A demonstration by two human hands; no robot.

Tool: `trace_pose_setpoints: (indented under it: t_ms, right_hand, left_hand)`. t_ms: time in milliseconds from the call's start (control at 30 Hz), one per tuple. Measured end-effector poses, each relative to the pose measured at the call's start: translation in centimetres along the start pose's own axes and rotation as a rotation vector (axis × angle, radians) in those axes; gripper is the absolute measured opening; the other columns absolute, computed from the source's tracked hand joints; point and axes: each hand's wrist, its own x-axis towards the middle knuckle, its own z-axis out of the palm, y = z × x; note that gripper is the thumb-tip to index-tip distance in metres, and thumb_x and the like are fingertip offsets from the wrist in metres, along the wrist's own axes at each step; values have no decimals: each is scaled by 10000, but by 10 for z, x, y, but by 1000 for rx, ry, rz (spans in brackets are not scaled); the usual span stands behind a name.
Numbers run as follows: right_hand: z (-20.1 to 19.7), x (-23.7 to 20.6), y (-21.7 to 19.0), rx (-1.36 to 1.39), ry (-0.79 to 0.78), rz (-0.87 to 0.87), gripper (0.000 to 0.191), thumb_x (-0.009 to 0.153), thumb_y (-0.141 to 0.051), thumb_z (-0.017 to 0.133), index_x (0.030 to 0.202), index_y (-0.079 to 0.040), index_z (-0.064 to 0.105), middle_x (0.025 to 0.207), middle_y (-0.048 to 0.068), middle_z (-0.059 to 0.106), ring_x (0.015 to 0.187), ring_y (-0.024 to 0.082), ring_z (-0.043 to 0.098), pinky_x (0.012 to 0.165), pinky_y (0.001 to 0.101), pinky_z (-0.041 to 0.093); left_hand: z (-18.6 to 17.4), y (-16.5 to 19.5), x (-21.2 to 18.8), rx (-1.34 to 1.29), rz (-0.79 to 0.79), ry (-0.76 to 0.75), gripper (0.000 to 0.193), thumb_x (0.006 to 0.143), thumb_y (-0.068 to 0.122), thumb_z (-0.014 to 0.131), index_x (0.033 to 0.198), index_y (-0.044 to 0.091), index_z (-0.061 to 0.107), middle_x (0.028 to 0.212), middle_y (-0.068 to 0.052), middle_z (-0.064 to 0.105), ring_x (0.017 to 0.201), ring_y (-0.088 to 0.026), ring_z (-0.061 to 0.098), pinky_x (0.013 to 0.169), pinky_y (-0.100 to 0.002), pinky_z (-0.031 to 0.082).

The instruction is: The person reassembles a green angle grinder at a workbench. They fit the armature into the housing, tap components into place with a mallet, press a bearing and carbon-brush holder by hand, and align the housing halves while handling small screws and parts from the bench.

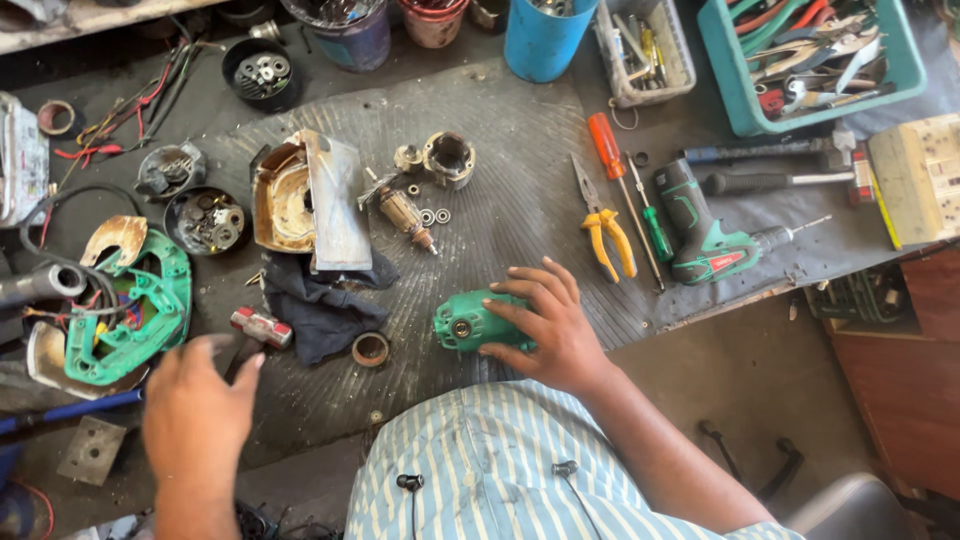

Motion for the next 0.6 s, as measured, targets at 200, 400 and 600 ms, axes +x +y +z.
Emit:
trace_pose_setpoints:
  t_ms: [200, 400, 600]
  right_hand:
    - [3, -1, 1, -19, -3, -35, 513, 754, -413, 873, 1161, -135, 730, 1245, 57, 659, 1317, 294, 544, 1196, 604, 276]
    - [5, 1, -1, -7, 8, -12, 494, 761, -415, 870, 1135, -120, 742, 1200, 64, 671, 1291, 295, 565, 1187, 594, 297]
    - [11, 3, 2, 29, 39, 9, 464, 755, -386, 878, 1106, -110, 749, 1184, 65, 676, 1224, 293, 591, 1143, 551, 384]
  left_hand:
    - [45, -38, -21, -15, -98, -59, 462, 848, 387, 802, 1200, 107, 700, 1175, -132, 669, 1066, -386, 647, 827, -497, 522]
    - [32, -20, -37, -3, -36, 100, 353, 990, 342, 736, 1217, 79, 673, 1173, -134, 659, 1103, -376, 651, 890, -486, 529]
    - [-20, 39, -35, -438, -265, -162, 365, 1031, 294, 662, 1332, 89, 641, 967, -185, 711, 881, -377, 700, 777, -451, 547]
